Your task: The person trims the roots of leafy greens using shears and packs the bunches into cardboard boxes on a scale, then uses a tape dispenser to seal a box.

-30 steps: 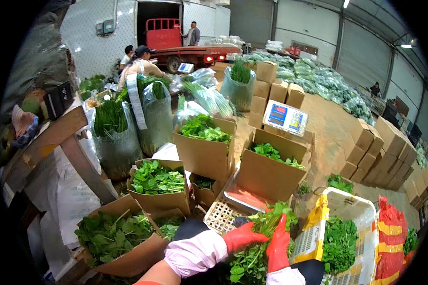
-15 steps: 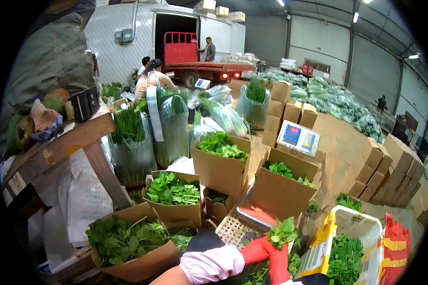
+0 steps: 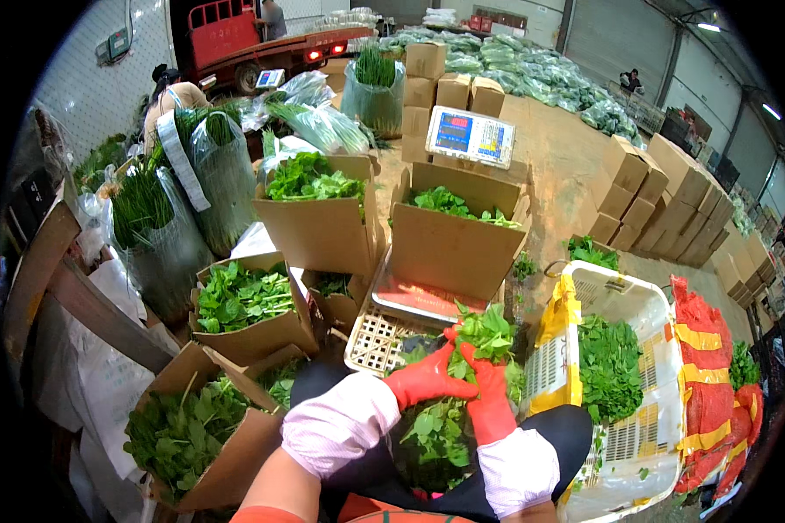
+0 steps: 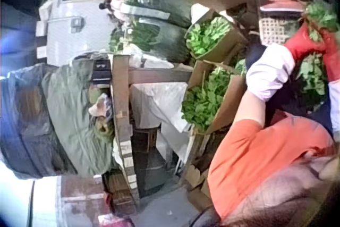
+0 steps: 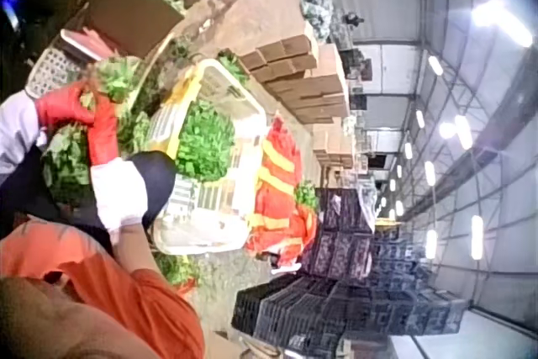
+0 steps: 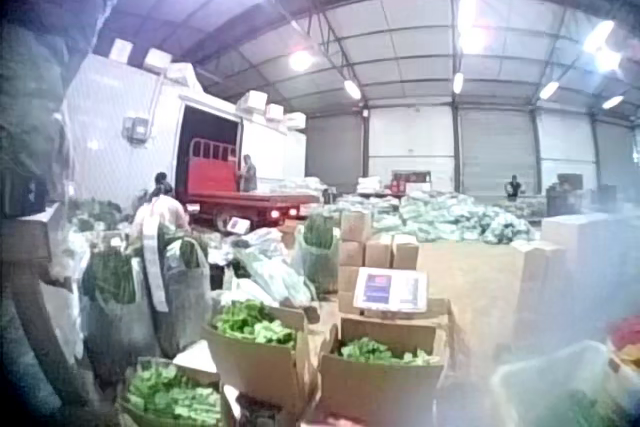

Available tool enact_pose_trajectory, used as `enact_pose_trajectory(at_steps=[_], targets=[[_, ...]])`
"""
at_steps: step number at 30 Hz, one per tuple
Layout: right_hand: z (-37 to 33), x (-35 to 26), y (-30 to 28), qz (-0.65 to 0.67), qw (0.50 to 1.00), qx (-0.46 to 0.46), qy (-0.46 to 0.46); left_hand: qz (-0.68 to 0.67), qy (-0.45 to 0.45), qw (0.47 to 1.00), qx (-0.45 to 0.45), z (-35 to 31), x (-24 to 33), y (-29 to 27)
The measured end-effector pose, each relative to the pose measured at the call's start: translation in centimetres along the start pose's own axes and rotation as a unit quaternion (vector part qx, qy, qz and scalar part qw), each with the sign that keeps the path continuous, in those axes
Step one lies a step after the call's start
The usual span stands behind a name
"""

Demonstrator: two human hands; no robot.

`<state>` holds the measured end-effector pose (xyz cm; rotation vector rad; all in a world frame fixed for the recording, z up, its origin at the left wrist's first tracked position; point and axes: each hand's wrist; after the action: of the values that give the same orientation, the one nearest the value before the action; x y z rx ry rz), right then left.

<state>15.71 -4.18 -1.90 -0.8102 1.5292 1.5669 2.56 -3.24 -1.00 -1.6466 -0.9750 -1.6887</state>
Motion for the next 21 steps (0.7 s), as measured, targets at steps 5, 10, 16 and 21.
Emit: enact_pose_trajectory(at_steps=[5,10,16,21], targets=[[0.0,1.4,-0.5,-0.125,0.991,0.038,0.002,0.135,-0.082,0.986,0.052,-0.2,-0.4,-1.1],[2.9,1.0,-3.7,-0.063,0.990,0.124,-0.037,0.161,0.052,0.960,0.224,0.6,2.1,-5.3],[4.4,7.2,-8.4,-0.626,0.754,0.172,0.097,0.263,0.034,0.896,0.357,0.2,3.4,-7.6],[-1.9,8.5,-7.3,-0.779,0.603,0.130,0.108,0.311,0.027,0.901,0.302,-0.1,1.2,-7.3]])
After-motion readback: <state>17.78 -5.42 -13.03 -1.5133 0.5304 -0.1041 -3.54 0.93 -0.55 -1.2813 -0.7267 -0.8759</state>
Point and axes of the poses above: each hand's wrist, its own z-axis towards the middle knuckle, its own y-axis out of the palm, x = y × z, and after that the axes turned 4 degrees about x, right-handed
